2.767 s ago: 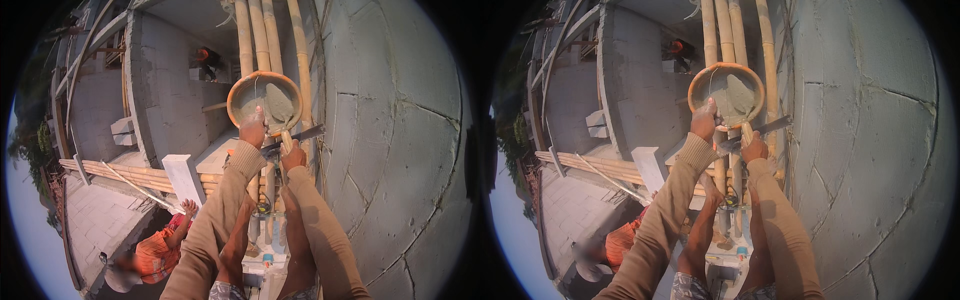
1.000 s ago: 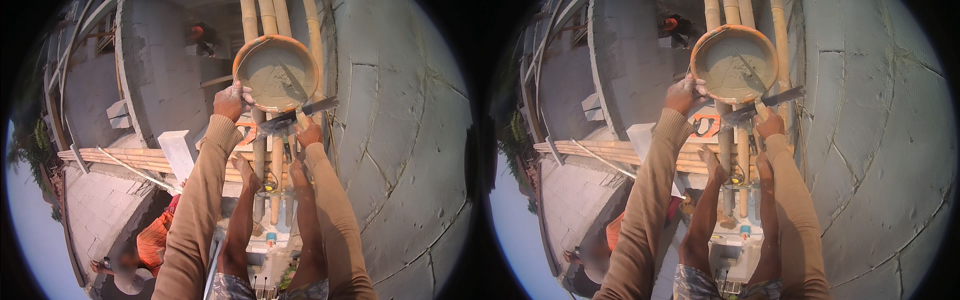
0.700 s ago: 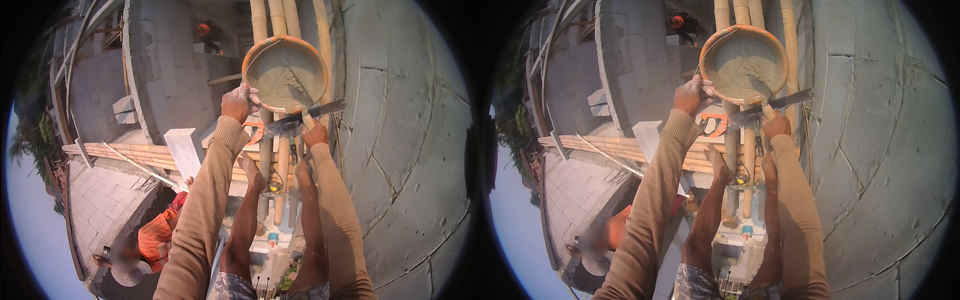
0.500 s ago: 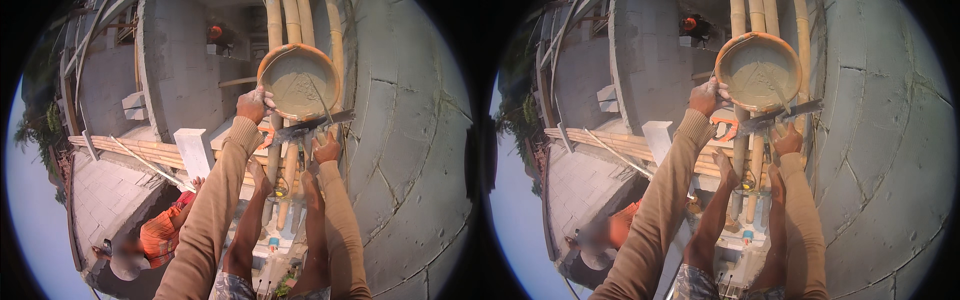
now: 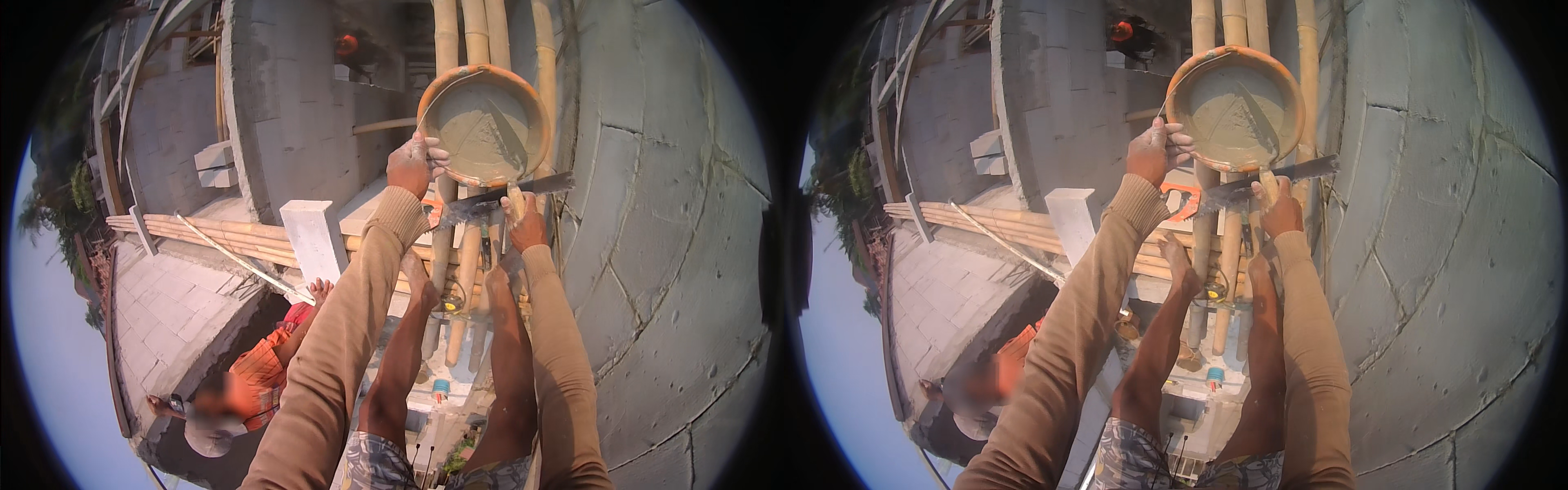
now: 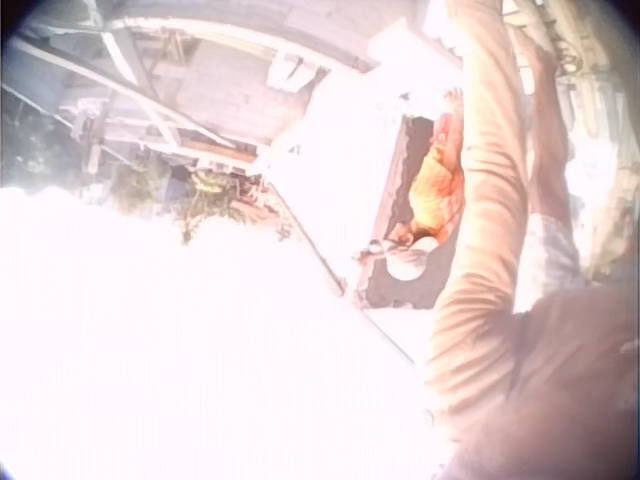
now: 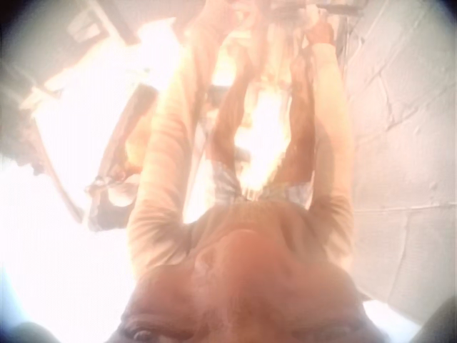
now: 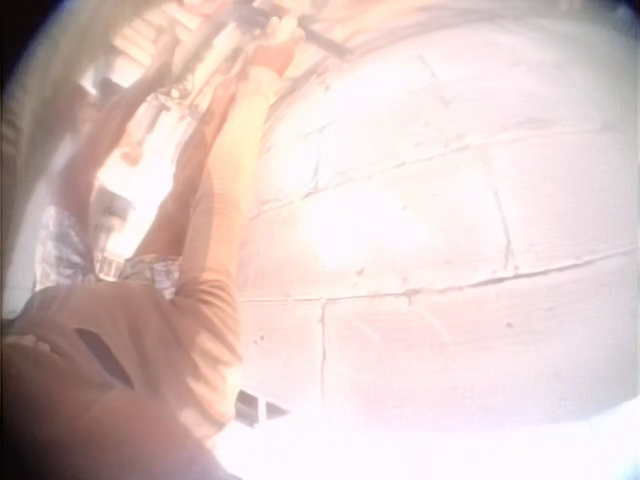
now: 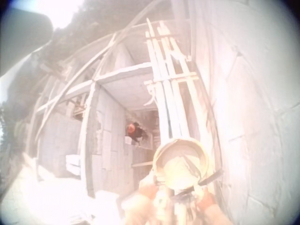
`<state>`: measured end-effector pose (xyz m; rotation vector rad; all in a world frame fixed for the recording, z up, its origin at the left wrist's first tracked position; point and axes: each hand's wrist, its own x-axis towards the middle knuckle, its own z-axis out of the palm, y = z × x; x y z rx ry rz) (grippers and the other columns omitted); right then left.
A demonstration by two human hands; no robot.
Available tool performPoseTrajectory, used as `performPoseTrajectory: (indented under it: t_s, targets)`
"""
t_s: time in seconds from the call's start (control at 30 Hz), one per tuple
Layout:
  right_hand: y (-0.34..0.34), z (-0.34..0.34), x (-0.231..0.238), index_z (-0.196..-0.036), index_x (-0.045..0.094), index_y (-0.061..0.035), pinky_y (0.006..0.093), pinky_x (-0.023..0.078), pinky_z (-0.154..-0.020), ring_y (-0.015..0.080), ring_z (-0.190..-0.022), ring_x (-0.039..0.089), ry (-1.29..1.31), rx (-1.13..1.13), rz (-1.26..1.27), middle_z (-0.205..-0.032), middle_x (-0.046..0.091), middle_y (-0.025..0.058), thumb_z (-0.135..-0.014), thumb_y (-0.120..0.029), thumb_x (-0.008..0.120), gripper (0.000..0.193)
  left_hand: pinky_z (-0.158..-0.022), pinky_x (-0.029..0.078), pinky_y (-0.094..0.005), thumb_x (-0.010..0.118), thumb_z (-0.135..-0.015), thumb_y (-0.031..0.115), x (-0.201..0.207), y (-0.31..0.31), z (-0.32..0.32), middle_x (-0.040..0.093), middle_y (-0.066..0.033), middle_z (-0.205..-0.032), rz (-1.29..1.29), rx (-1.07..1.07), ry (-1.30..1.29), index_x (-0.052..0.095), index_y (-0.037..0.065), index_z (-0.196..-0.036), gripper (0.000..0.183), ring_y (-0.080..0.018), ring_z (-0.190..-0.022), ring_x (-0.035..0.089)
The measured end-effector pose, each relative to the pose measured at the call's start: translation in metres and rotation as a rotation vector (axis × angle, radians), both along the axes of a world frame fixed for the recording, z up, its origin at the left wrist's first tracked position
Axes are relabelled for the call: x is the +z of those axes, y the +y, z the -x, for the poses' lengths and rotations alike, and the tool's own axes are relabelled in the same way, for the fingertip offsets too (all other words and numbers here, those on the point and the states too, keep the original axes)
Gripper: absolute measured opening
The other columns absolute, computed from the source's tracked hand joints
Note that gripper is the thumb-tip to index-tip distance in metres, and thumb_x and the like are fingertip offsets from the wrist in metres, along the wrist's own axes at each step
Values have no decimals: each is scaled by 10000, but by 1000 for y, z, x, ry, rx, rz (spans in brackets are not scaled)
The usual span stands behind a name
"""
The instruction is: The person places concrete blocks on a building wall, taps them into place with a hammer, and applies mortar from a bucket with a trowel.
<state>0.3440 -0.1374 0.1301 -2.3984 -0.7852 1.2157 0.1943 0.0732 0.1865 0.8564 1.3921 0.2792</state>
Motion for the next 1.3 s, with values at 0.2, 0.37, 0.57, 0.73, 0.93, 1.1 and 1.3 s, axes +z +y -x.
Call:
performPoseTrajectory:
  t_s: [0.2, 0.37, 0.57, 0.73, 0.93, 1.1, 1.3]
  targets:
    - [-6, 3, -10, -1293, 515, -55, 447, 503, -814, 375, -958, 658, 299, -267, -93, -1085, 670, 212, -1004, -397, 485, 448, -756, 533, -287, 368, -1062, 357, 3, -59, -1, 662, -98, -990, -30, 149, 112, 555, -24, -1190, 444, -150, -828, 648]
    - [3, 12, 5, -1256, 525, -45, 324, 528, -636, 243, -853, 647, 73, -228, -274, -1036, 668, 130, -954, -291, 616, 400, -709, 524, -283, 382, -1053, 390, 11, -126, 26, 676, -80, -984, 129, 121, 116, 599, -3, -1173, 465, -143, -798, 651]
    - [14, 13, 24, -1112, 545, -62, 411, 491, -808, 279, -941, 645, -34, -324, -231, -1018, 659, 146, -949, -265, 632, 275, -706, 521, -301, 414, -1033, 433, 15, -162, 36, 674, -69, -962, 199, -13, 143, 616, 25, -1154, 471, -152, -797, 648]
    - [19, 19, 23, -1087, 534, -70, 466, 476, -704, 413, -805, 637, 4, -300, -202, -907, 654, 204, -989, -239, 550, 196, -689, 508, -305, 432, -1018, 474, -3, -174, -7, 658, -45, -970, 425, 105, 36, 614, 57, -1148, 473, -145, -820, 628]
    - [17, 16, 24, -1057, 558, -19, 499, 473, -665, 475, -799, 622, -144, -201, -148, -847, 650, 264, -996, -254, 499, 250, -766, 507, -313, 497, -997, 454, -12, -169, -41, 643, -50, -1052, 372, 49, 50, 571, 62, -1238, 466, -140, -954, 601]
    - [23, 14, 18, -1235, 480, 4, 482, 496, -720, 431, -838, 657, -156, -235, -181, -881, 676, 231, -979, -200, 513, 329, -812, 516, -312, 540, -987, 410, -28, -175, -41, 649, -76, -1121, 204, 123, -141, 523, 55, -1352, 509, -166, -989, 622]
    - [37, 15, 73, -1372, 331, -13, 440, 496, -773, 372, -863, 668, 76, -291, -233, -935, 680, 193, -961, -243, 564, 525, -742, 501, -272, 527, -1004, 370, -46, -160, -32, 624, -15, -1139, 440, 132, -212, 528, 66, -1351, 461, -131, -911, 582]
